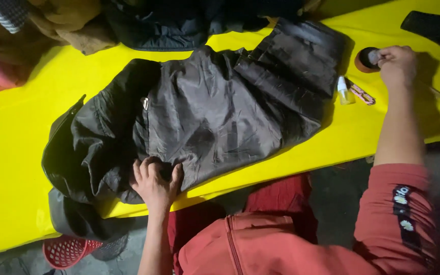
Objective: Restoring the lining of a leather jacket by applying adhesive to a tear, smoothing it out, and drying it with a hairdryer.
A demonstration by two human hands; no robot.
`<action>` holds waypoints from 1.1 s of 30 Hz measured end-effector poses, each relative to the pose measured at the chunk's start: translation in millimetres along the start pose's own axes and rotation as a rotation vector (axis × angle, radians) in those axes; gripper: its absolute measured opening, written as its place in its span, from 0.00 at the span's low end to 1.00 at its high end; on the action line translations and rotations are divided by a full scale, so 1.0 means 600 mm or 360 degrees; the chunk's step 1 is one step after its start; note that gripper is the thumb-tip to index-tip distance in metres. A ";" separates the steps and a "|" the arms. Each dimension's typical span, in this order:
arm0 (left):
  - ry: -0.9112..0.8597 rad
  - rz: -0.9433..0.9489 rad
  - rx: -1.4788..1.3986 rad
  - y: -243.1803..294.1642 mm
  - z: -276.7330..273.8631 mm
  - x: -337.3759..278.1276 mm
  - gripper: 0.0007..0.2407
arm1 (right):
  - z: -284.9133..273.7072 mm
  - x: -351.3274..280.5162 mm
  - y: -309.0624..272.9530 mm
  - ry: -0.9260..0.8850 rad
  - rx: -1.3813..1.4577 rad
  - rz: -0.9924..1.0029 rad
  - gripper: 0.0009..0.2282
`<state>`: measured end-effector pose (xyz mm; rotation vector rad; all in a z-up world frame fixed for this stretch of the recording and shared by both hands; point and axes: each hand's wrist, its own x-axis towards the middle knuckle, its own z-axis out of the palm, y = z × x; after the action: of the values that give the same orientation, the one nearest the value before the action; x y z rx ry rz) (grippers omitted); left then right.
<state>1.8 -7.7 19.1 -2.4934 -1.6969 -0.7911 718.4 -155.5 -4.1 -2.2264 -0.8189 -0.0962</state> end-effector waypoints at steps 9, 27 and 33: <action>-0.0055 0.0013 -0.0003 -0.001 -0.005 0.001 0.22 | -0.051 -0.159 -0.227 -0.0379 -0.0279 0.0143 0.14; -0.0002 0.0192 0.0128 0.019 -0.035 0.009 0.20 | 0.062 -0.230 -0.423 -0.0447 0.0939 -0.0370 0.14; -0.0297 0.0023 0.0010 0.008 -0.022 0.008 0.18 | 0.184 -0.346 -0.639 -0.0429 0.0759 -0.1153 0.22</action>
<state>1.9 -9.6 33.8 -2.6463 -1.7287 -0.5666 310.7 6.8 94.0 -1.4341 -1.5821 0.0541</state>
